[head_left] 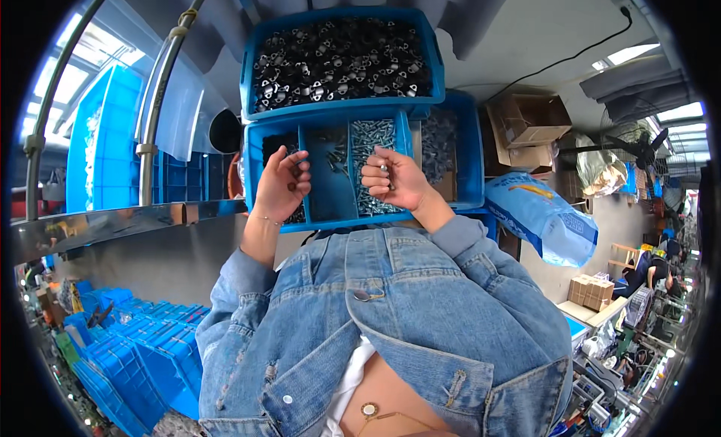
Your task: Sort various small hardware components like nuts and bolts into different compartments within storage bins.
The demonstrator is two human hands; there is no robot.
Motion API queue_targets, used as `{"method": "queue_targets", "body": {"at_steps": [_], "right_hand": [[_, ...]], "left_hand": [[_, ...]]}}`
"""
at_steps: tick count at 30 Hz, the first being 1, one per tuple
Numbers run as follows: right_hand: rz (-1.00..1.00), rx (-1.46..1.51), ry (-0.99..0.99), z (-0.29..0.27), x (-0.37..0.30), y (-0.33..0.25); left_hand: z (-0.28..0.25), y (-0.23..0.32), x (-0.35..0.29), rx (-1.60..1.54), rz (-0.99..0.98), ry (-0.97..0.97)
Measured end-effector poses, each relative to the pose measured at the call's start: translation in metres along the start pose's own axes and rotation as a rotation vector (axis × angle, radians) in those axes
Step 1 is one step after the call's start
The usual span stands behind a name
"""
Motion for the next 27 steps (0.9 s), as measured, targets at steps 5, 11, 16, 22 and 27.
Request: {"method": "queue_targets", "body": {"at_steps": [5, 11, 16, 22, 27], "right_hand": [[0.025, -0.148, 0.068, -0.005, -0.010, 0.011], [0.099, -0.265, 0.295, -0.027, -0.020, 0.032], [0.001, -0.257, 0.394, -0.028, -0.036, 0.010], [-0.043, -0.287, 0.327, -0.029, -0.043, -0.001], [-0.038, -0.378, 0.309, -0.024, -0.044, -0.007]], "left_hand": [[0.030, 0.019, 0.014, 0.928, 0.250, -0.034], [0.075, -0.011, 0.051, 2.422, 0.744, 0.135], [0.057, -0.031, 0.076, 2.624, 0.618, 0.130], [0.046, -0.034, 0.086, 2.680, 0.597, 0.121], [0.054, -0.029, 0.074, 2.638, 0.598, 0.137]]}}
Point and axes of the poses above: each hand's wrist, its own x-axis towards the middle knuckle, its own z-axis out of the palm, y = z × x, the point moved 10 cm from there along x, towards the middle knuckle, and after that the axes turned 4 degrees about -x, right-handed, at the moved point
